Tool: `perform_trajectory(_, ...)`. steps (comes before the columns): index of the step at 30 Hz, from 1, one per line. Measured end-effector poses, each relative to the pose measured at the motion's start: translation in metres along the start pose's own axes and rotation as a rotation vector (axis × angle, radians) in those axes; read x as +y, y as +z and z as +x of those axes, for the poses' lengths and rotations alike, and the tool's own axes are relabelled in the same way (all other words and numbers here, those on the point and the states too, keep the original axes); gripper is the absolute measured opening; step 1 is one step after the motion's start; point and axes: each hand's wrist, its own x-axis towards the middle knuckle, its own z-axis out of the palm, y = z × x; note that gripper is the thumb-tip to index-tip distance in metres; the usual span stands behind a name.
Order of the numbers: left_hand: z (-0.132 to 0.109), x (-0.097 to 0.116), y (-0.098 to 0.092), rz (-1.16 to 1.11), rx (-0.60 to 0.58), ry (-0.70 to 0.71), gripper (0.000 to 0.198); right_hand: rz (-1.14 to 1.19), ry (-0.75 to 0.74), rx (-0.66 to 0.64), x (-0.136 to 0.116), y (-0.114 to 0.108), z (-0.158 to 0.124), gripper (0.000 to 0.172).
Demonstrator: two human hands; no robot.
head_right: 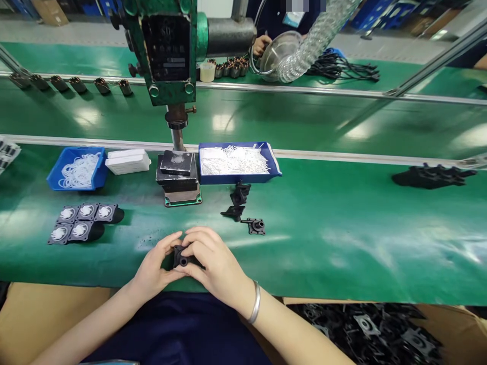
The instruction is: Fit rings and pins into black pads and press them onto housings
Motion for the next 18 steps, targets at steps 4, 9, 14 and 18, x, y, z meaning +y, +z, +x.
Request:
perform_trajectory(4, 0.0, 0.001, -0.001, 0.001, -0.006, 0.02, 0.072, 0.03, 0.056, -0.038, -0.001, 0.0, 0.001, 0.012)
perform_trajectory(9, 0.004, 0.004, -0.009, -0.031, -0.052, 0.015, 0.066, 0.051, 0.117, -0.047, 0.002, 0.004, -0.002, 0.013)
perform_trajectory(14, 0.0, 0.006, -0.009, -0.012, -0.06, -0.038, 0.063, 0.039, 0.092, -0.047, 0.002, 0.009, -0.006, 0.013)
perform_trajectory(18, 0.014, 0.02, -0.022, 0.01, -0.022, 0.001, 0.053, -0.015, 0.048, -0.06, -0.003, -0.011, 0.007, 0.024)
